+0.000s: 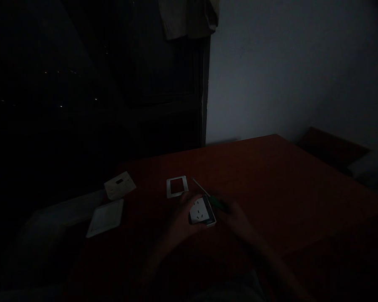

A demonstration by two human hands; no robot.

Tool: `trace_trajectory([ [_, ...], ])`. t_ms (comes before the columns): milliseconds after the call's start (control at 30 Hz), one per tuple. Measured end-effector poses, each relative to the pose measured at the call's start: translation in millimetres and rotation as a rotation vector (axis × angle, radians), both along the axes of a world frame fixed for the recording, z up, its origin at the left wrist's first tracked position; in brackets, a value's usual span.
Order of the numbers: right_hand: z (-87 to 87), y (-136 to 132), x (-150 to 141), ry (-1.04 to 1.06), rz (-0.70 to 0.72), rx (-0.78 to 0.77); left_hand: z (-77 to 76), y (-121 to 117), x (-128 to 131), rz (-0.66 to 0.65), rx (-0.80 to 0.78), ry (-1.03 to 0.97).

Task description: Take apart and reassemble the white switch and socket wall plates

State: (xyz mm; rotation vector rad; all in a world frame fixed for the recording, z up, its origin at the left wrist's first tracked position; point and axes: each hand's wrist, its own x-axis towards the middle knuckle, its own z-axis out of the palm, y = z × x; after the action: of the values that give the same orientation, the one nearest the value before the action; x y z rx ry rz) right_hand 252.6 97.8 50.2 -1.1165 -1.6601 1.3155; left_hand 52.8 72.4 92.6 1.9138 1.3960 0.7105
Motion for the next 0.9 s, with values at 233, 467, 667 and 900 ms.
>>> trace_trajectory([
  [233,-4.6,2,1,-0.006,0.008,0.002,-2.6,-1,-1,0.018,-0.014,-0.013],
  [467,-3.9,3,0,-0.013,0.003,0.022,-7.1,-2,-2,0.033,-0.036,-0.01],
  [667,-5.3,3,0,-0.02,0.012,0.02,-12.8,-3,-4,0.0,-0.012,-0.017],
  [900,-5.9,3,0,-0.027,0.011,0.023,-7.6,-5,-4,-0.008,-0.042,0.003],
])
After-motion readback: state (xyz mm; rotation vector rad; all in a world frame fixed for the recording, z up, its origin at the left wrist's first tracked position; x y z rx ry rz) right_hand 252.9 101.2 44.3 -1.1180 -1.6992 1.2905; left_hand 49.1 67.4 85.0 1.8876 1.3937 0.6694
